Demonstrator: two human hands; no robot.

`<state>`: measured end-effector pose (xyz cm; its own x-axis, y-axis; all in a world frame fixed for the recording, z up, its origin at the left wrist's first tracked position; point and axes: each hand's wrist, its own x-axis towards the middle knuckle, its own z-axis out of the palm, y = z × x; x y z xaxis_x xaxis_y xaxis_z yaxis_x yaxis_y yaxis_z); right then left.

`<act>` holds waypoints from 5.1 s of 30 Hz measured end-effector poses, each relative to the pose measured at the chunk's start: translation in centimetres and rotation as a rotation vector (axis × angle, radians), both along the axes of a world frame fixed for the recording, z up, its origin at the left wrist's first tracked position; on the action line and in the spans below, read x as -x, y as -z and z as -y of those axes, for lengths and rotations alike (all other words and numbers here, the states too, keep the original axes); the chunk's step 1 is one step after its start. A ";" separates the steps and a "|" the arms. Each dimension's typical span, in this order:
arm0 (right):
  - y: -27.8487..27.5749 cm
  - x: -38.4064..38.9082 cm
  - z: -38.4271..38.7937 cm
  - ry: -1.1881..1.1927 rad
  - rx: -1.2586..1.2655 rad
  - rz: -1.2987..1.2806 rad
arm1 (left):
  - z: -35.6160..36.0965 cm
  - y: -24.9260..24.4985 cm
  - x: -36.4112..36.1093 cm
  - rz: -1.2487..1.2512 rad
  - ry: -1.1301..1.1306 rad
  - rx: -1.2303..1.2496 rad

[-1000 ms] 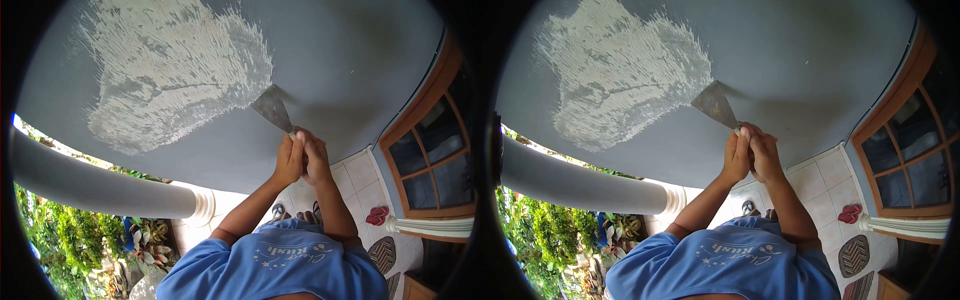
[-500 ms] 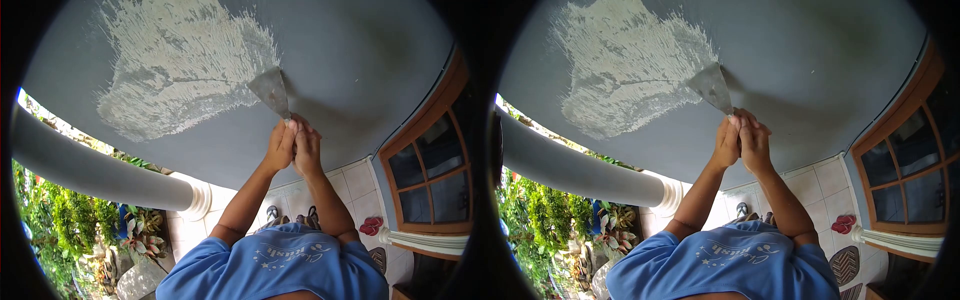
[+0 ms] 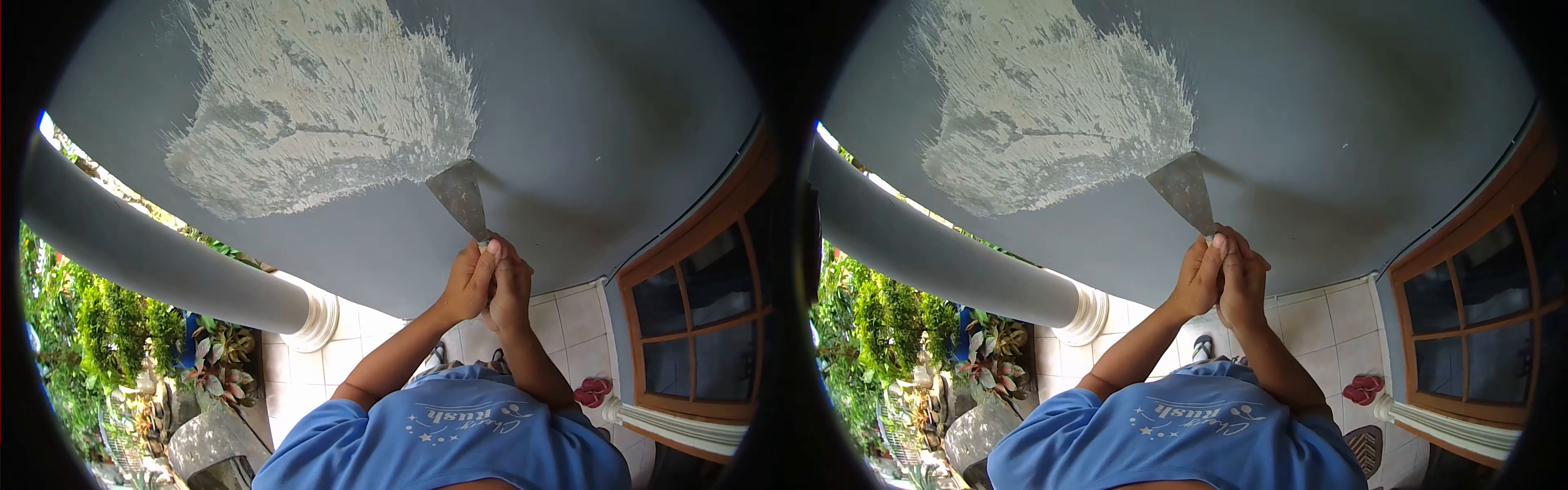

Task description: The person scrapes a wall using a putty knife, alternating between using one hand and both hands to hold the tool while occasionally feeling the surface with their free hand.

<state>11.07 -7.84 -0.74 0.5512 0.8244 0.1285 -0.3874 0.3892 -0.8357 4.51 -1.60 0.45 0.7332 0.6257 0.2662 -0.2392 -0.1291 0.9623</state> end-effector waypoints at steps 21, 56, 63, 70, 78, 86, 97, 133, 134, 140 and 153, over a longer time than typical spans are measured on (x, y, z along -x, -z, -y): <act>-2.2 -2.1 -3.5 -0.039 -0.112 0.113 | -2.4 -5.8 -1.3 0.087 -0.021 -0.110; 0.7 -0.6 0.9 -0.175 0.096 0.118 | 0.9 0.1 1.2 -0.045 -0.051 0.027; -1.9 -1.7 1.4 -0.165 -0.168 -0.037 | 0.7 -2.5 -0.2 -0.105 -0.062 -0.225; 0.0 -2.4 2.2 -0.215 0.004 -0.054 | 2.9 -0.1 -1.4 0.034 -0.173 -0.028; -0.2 -0.6 0.7 -0.208 -0.008 -0.072 | 1.2 -1.1 0.3 -0.012 -0.117 -0.030; -2.3 -1.5 -2.0 -0.269 -0.143 -0.122 | -1.6 -3.4 -0.1 -0.060 -0.199 -0.114; 0.8 0.5 0.1 -0.184 -0.010 -0.117 | 0.5 -0.1 1.6 -0.175 -0.102 0.040; -0.2 0.6 -2.5 -0.318 -0.191 -0.305 | -1.6 -3.3 1.5 -0.049 -0.191 -0.192; -0.9 0.5 -2.3 -0.332 -0.211 -0.298 | -1.4 -4.1 1.6 -0.072 -0.174 -0.173; 0.7 1.1 -0.2 -0.303 -0.154 -0.257 | 0.5 -2.5 2.5 -0.137 -0.157 -0.138; -1.4 1.1 -0.1 -0.320 0.012 -0.390 | 0.2 -1.9 2.2 -0.167 -0.191 -0.036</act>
